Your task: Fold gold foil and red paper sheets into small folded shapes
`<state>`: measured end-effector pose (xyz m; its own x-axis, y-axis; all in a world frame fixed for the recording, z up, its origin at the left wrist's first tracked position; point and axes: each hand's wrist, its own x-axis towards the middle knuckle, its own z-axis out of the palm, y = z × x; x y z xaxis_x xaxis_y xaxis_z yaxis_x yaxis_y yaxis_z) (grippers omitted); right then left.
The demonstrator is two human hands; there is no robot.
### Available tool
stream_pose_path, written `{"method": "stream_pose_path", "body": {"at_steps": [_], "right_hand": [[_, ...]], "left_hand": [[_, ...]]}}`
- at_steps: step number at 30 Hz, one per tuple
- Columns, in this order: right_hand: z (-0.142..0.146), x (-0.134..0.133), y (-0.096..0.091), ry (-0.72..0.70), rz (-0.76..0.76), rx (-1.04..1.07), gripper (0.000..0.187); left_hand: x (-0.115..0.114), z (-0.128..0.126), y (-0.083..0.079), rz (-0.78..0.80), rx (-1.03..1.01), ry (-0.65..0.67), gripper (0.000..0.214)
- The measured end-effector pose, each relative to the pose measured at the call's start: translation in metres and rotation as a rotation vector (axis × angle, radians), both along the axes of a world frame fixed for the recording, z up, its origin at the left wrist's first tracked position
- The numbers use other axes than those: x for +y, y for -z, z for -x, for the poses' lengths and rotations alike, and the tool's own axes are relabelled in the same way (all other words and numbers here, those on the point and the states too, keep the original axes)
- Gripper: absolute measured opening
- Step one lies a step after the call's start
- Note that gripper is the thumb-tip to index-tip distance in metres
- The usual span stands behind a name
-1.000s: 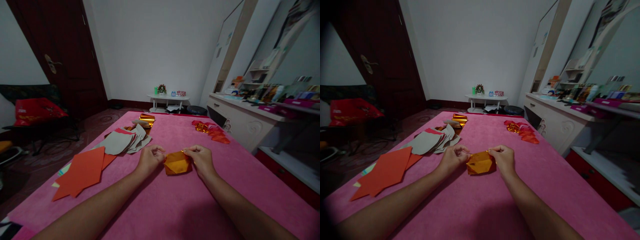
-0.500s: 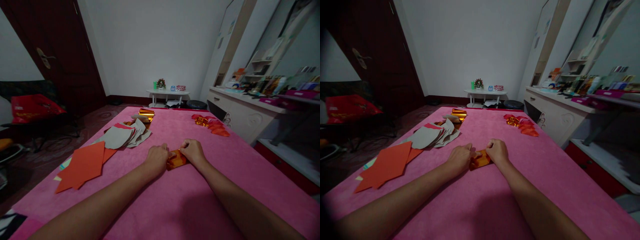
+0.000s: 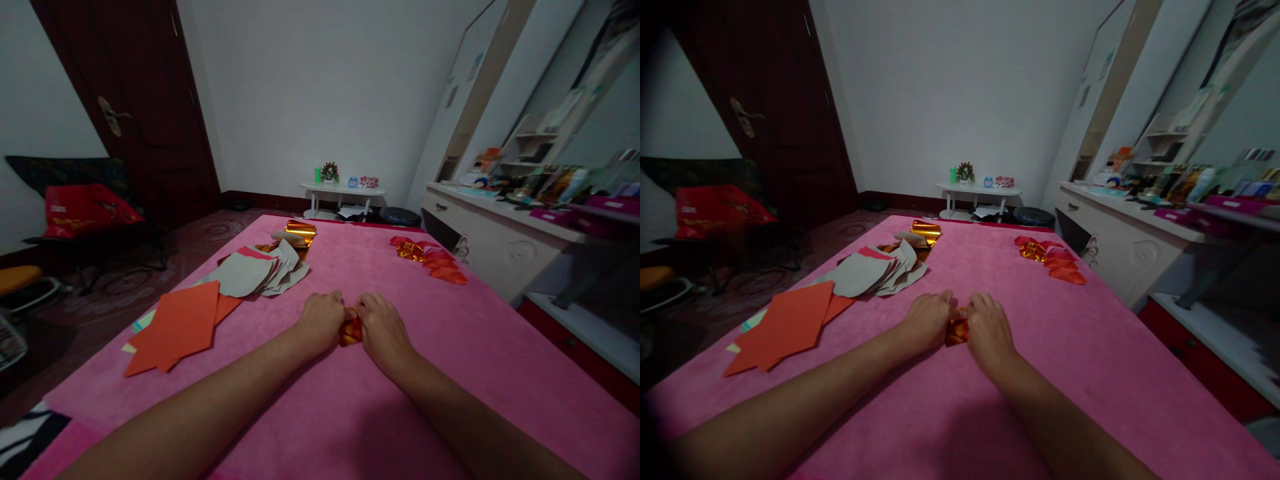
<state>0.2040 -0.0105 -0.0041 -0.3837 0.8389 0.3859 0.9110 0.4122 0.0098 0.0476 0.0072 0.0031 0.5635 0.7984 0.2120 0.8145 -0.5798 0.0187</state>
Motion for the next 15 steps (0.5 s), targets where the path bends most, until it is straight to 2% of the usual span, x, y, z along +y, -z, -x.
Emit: {"method": "stream_pose_path", "body": {"at_steps": [6,9,11,15], "right_hand": [[-0.015,-0.006,-0.004,0.008,0.028,-0.120,0.019],[-0.020,-0.008,-0.006,0.018,0.015,-0.147,0.019],[-0.019,-0.007,-0.006,0.005,-0.002,-0.152,0.019],[-0.017,-0.005,-0.003,-0.008,-0.019,-0.147,0.018]], "left_hand": [[0.005,0.012,0.011,0.030,-0.086,-0.050,0.028],[0.004,0.021,0.008,0.039,-0.099,-0.037,0.028],[0.001,0.023,0.002,-0.017,-0.071,0.036,0.025],[-0.005,0.013,-0.008,-0.151,0.049,0.285,0.030]]}}
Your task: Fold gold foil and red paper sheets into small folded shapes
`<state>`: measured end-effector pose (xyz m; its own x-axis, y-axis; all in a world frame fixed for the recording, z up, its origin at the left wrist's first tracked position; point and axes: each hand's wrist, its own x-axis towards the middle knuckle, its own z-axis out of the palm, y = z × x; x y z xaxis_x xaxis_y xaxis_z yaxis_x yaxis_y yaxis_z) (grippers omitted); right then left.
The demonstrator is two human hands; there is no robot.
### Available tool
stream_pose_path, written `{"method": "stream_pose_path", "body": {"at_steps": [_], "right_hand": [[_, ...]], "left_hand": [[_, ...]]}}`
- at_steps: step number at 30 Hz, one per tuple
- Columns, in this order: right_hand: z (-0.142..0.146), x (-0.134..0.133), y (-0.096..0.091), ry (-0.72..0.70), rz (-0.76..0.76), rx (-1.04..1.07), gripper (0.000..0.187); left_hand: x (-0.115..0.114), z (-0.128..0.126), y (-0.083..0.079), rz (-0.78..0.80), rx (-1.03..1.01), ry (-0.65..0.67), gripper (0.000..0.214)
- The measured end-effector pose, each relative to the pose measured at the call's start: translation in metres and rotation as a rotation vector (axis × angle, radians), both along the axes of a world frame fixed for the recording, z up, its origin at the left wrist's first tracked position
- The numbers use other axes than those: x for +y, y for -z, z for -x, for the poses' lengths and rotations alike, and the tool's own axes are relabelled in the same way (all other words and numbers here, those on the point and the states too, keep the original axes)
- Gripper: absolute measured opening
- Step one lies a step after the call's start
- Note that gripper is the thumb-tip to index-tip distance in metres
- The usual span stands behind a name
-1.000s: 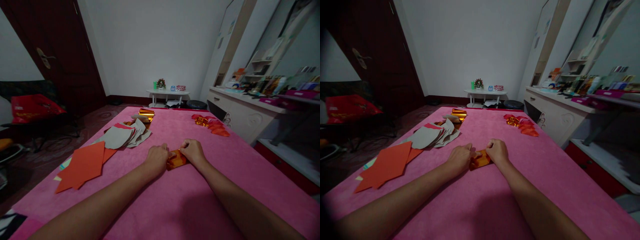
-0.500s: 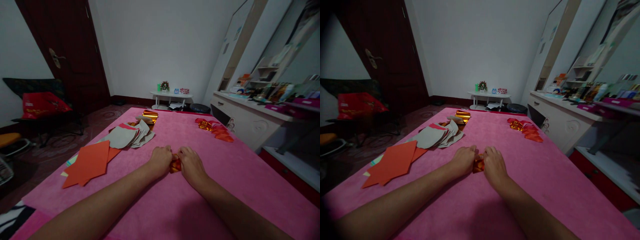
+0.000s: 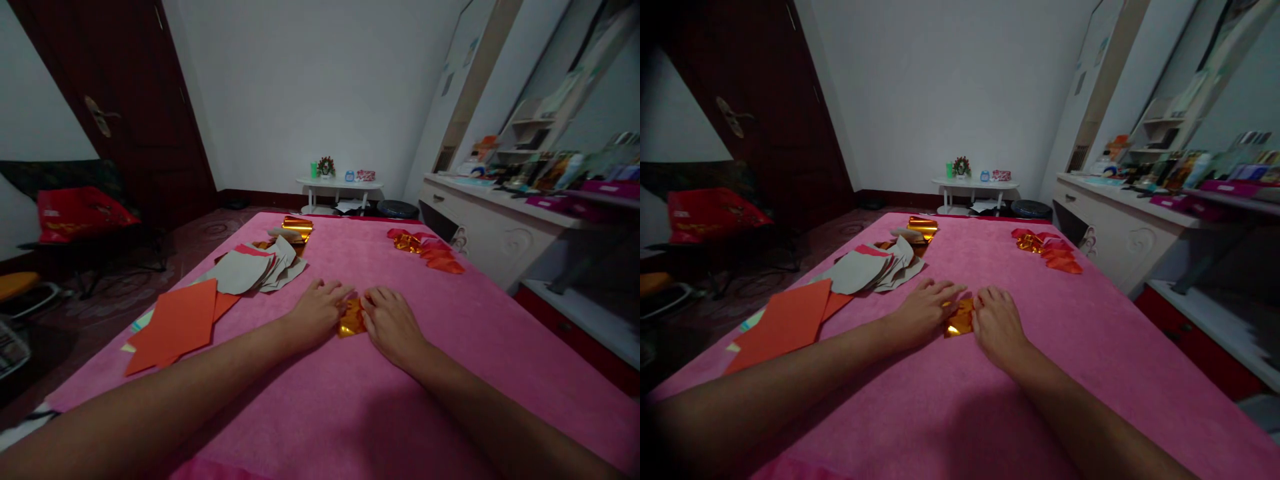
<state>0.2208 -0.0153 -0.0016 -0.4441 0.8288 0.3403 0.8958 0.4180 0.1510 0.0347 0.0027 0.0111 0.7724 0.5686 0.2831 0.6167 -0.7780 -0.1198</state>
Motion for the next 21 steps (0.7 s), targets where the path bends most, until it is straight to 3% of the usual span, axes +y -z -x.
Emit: {"method": "stream_pose_path", "body": {"at_steps": [2,6,14,18,21], "right_hand": [[0.000,0.000,0.001,0.001,0.005,0.003,0.020],[-0.001,-0.001,0.000,-0.002,0.019,-0.011,0.023],[0.004,-0.002,-0.007,0.015,0.020,-0.019,0.025],[0.031,-0.012,-0.003,-0.077,0.039,0.012,0.038],[0.043,-0.017,0.006,-0.100,0.144,0.051,0.047]], "left_hand": [[-0.001,-0.012,-0.001,0.032,0.045,0.059,0.028],[-0.001,-0.024,0.002,0.086,0.070,0.034,0.018],[-0.011,0.021,0.008,0.072,0.019,-0.050,0.025],[-0.012,0.024,0.009,0.061,0.022,-0.062,0.024],[-0.012,0.022,0.011,0.071,0.036,-0.061,0.021]]}}
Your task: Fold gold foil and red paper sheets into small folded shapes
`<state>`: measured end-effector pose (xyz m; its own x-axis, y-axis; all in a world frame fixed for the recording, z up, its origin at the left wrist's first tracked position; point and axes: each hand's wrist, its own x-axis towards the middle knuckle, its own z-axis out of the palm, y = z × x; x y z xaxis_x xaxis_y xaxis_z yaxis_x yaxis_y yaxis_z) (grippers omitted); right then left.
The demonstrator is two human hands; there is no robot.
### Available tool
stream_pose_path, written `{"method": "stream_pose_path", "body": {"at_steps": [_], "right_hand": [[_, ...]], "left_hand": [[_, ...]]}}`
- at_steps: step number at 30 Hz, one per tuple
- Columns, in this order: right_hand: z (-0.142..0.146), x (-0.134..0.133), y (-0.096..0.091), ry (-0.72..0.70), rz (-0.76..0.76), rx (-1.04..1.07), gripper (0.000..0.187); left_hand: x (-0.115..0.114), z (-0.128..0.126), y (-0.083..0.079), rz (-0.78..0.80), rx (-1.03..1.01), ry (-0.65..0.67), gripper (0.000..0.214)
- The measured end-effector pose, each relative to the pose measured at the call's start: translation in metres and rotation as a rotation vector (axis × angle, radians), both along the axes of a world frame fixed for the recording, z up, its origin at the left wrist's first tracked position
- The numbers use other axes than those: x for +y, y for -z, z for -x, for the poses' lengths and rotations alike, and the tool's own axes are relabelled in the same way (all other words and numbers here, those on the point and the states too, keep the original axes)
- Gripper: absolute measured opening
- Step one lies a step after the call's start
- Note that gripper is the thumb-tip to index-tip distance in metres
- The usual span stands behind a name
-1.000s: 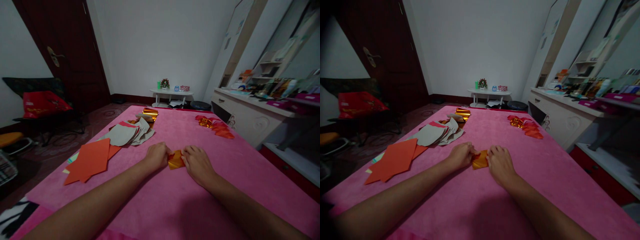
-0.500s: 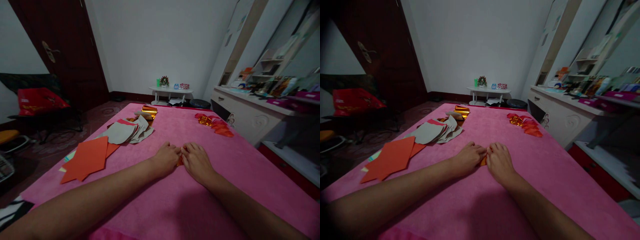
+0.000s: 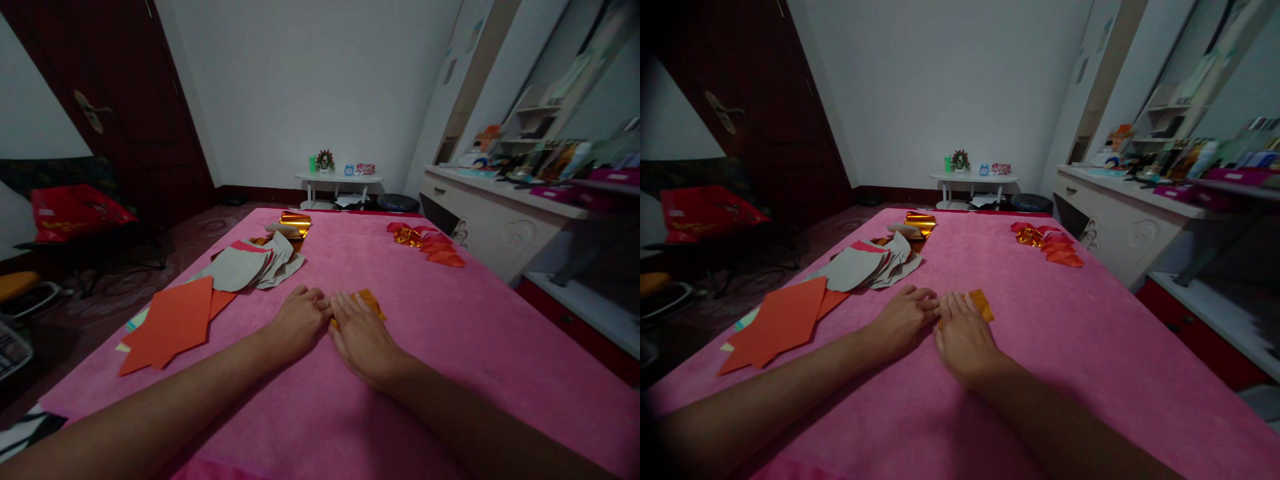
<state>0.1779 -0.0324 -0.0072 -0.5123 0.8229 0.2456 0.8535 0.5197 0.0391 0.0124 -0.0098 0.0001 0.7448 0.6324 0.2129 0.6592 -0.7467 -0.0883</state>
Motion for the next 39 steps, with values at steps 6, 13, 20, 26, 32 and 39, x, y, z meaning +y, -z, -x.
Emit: {"method": "stream_pose_path", "body": {"at_steps": [6,13,20,26,32,39], "right_hand": [[-0.041,0.006,0.002,0.110,0.086,-0.029,0.049],[-0.052,0.005,-0.003,0.130,0.066,-0.046,0.048],[-0.055,0.004,0.004,0.129,0.087,-0.058,0.053],[-0.049,0.015,-0.014,0.140,0.169,0.069,0.040],[-0.040,0.069,-0.030,0.202,0.349,0.289,0.025],[-0.049,0.089,-0.006,0.078,0.550,0.612,0.014]], "left_hand": [[0.001,0.002,-0.011,0.015,-0.005,0.005,0.024],[0.002,-0.052,-0.041,0.072,0.172,-0.094,0.032],[-0.013,-0.042,0.010,0.133,-0.117,-0.072,0.074],[-0.025,0.002,0.003,0.170,-0.155,-0.129,0.060],[-0.007,-0.007,-0.002,0.301,-0.402,-0.199,0.035],[0.051,-0.017,0.014,0.503,-0.748,-0.341,0.040]]}}
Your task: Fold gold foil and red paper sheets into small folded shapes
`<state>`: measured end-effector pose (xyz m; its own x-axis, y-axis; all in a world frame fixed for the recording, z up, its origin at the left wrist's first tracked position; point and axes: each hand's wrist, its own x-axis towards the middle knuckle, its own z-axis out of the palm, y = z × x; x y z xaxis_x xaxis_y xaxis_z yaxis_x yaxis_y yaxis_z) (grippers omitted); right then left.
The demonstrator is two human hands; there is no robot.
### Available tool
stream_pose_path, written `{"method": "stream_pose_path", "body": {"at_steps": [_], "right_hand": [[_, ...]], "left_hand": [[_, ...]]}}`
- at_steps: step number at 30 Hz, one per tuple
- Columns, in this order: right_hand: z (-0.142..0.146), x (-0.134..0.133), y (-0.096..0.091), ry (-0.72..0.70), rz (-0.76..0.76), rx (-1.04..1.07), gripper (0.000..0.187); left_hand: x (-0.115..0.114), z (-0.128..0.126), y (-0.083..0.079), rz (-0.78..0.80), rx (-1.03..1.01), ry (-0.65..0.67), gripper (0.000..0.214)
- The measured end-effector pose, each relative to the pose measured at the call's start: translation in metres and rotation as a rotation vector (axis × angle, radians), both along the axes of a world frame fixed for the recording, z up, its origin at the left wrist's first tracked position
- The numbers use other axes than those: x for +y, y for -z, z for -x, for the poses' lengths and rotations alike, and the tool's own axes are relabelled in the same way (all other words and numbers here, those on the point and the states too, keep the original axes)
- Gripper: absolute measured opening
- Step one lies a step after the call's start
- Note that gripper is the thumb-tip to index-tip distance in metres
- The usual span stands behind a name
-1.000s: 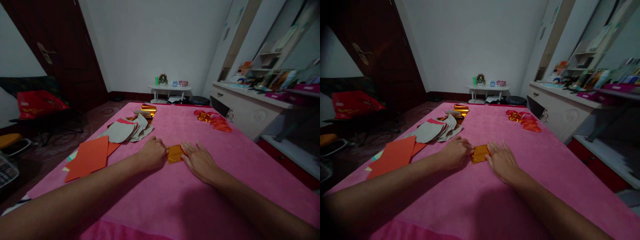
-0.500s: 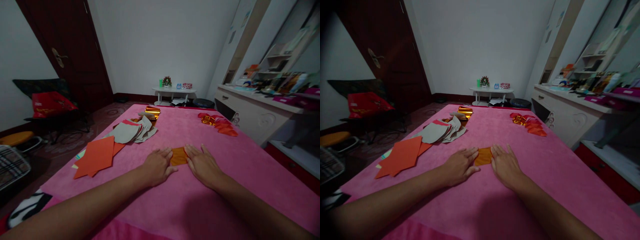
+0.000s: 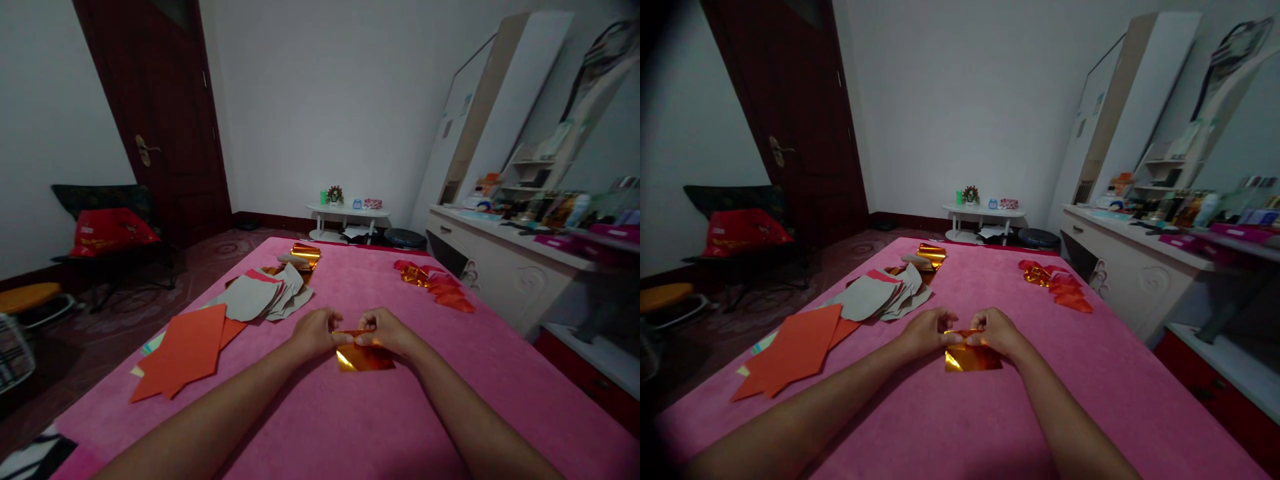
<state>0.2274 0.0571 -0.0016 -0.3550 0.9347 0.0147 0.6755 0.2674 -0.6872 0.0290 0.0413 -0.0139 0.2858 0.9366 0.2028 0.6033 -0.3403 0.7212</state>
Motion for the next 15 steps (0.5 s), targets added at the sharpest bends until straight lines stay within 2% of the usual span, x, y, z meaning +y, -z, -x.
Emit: {"method": "stream_pose_path", "body": {"at_steps": [3,6,15], "right_hand": [[-0.004,-0.003,0.000,-0.003,0.002,0.145,0.015],[-0.005,-0.003,-0.006,0.002,-0.014,0.217,0.018],[0.017,-0.015,-0.017,0.038,-0.138,0.139,0.008]], "left_hand": [[0.008,-0.002,0.006,0.086,-0.099,0.064,0.027],[0.006,-0.003,0.008,0.131,-0.222,0.086,0.028],[-0.003,-0.006,0.004,0.072,-0.432,0.066,0.033]]}}
